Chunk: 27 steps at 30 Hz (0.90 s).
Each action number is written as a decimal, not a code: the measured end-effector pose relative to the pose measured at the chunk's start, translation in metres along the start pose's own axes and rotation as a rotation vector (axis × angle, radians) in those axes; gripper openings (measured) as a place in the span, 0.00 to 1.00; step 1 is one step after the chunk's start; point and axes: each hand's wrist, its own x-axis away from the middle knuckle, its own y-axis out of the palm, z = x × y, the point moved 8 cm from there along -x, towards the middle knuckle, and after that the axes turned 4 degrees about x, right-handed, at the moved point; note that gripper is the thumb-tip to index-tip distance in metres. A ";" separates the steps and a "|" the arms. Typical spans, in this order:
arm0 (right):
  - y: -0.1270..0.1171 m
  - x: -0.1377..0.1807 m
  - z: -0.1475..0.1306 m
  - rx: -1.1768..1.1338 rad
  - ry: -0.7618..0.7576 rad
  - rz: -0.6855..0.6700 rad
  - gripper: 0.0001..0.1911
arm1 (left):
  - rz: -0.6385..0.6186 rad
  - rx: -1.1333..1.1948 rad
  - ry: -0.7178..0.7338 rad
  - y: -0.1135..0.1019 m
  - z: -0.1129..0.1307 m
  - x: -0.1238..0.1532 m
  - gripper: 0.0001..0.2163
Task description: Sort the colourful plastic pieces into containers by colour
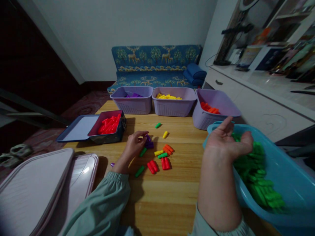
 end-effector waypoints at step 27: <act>-0.062 0.036 0.165 2.364 -0.478 -1.226 0.13 | -0.122 -0.436 -0.225 -0.032 -0.010 0.001 0.15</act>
